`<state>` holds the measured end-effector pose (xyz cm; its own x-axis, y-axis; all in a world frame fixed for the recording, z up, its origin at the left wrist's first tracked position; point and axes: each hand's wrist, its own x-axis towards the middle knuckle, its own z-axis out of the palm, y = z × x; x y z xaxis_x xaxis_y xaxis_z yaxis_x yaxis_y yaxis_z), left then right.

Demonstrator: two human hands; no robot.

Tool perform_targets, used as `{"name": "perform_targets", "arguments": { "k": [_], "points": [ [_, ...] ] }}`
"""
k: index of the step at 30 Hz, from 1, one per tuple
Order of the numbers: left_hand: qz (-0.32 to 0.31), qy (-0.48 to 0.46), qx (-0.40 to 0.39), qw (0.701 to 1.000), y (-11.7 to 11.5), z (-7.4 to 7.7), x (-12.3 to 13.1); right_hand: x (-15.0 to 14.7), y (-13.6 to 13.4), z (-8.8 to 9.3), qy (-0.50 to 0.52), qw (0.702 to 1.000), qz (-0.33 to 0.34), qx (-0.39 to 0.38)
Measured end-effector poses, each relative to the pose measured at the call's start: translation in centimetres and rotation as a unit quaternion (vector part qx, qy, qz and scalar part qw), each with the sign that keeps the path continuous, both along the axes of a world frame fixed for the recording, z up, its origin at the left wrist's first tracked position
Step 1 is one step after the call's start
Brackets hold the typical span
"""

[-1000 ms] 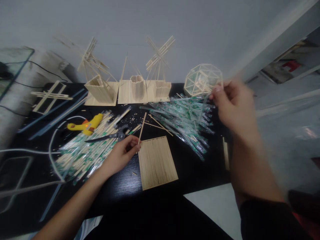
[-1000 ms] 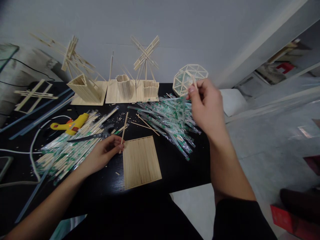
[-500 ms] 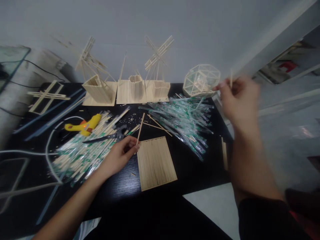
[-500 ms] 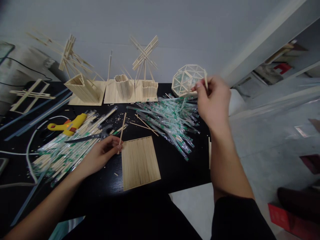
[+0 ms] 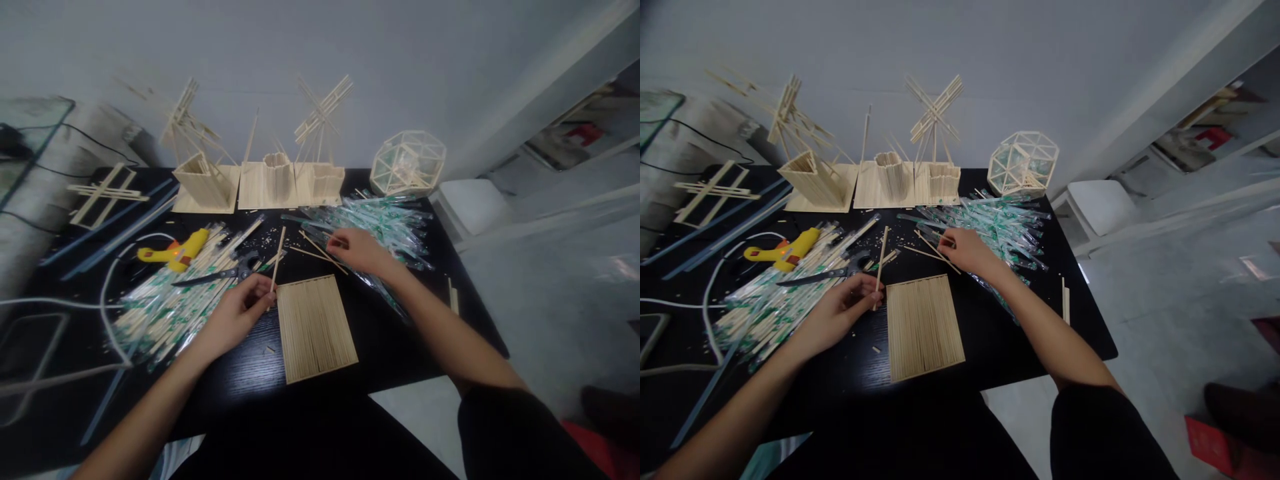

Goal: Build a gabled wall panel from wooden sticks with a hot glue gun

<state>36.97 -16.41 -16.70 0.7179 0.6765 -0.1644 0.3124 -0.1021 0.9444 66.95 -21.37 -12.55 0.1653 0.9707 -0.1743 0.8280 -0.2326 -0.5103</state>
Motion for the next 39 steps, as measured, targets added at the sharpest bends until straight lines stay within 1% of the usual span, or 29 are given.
{"name": "perform_targets", "arguments": {
  "k": [5,9,12,16,18,20,25,29,34,37,39],
  "points": [
    [-0.004,0.012,0.000,1.000,0.0,0.4,0.0,-0.6,-0.4,-1.5,-0.058,0.998,-0.022,0.005],
    [-0.007,0.031,0.014,0.999,-0.2,0.7,0.2,-0.2,-1.0,-2.1,-0.117,0.991,-0.060,0.019],
    [0.001,0.025,0.034,0.999,-0.3,0.7,0.3,-0.3,-1.5,-2.3,-0.155,0.983,-0.085,0.039],
    [0.011,0.017,0.044,0.999,-0.2,0.6,0.3,-1.6,-1.8,-2.6,-0.144,0.986,-0.066,0.059],
    [0.019,0.023,0.036,0.999,-0.2,0.7,0.2,-2.0,-1.9,-2.6,-0.125,0.990,-0.051,0.048],
    [0.027,0.029,0.028,0.999,-0.2,0.8,0.0,-1.7,-2.1,-2.5,-0.117,0.991,-0.048,0.034],
    [0.040,0.042,0.017,0.998,-0.3,0.8,-0.5,0.9,-3.0,-1.8,-0.129,0.989,-0.074,0.020],
    [0.042,0.040,0.017,0.998,-0.3,0.7,-0.4,2.2,-3.8,-1.5,-0.128,0.988,-0.079,-0.018],
    [0.031,0.036,0.016,0.999,-0.5,0.8,0.0,1.6,-4.3,-1.8,-0.139,0.986,-0.072,-0.054],
    [0.031,0.033,0.022,0.999,-0.6,0.9,0.0,1.3,-4.4,-1.9,-0.151,0.984,-0.074,-0.058],
    [0.034,0.033,0.024,0.999,-0.5,1.0,-0.1,1.4,-4.6,-1.7,-0.159,0.983,-0.077,-0.057]
  ]
}}
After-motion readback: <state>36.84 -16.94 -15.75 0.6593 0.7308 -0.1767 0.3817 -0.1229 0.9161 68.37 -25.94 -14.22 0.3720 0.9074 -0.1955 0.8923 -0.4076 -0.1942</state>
